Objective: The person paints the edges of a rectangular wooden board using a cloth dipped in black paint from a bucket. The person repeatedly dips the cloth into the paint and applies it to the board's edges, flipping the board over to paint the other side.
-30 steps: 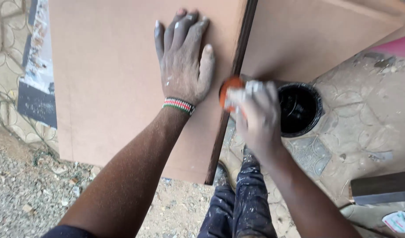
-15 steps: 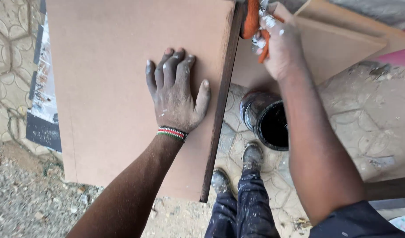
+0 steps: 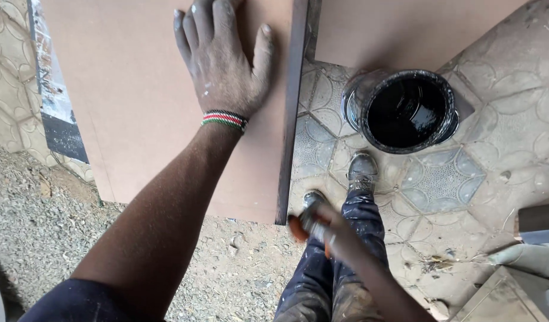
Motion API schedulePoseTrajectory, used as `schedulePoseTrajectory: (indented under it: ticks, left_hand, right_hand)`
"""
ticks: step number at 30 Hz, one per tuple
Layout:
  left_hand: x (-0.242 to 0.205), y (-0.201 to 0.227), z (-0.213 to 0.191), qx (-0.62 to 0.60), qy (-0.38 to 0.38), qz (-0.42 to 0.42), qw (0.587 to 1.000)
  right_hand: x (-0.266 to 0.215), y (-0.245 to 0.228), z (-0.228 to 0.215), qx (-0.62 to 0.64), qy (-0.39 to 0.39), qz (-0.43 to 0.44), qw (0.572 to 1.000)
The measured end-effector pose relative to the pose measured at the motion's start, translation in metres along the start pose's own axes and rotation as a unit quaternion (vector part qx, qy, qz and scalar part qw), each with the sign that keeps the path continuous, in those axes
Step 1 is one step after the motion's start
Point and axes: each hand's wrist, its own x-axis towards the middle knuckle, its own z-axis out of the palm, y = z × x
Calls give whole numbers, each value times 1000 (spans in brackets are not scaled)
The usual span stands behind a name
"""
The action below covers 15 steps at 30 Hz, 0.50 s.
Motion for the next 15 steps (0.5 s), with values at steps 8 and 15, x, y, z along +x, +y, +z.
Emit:
schedulePoseTrajectory:
  ticks: [8,15]
  left_hand:
    - [-2,-15,17,48,52,15,997]
    - [-37,12,-1,-7,7,16,1000]
  right_hand:
    - [97,-13,-21,519,14,-89,850]
    - [88,42,-43,524,68,-63,847]
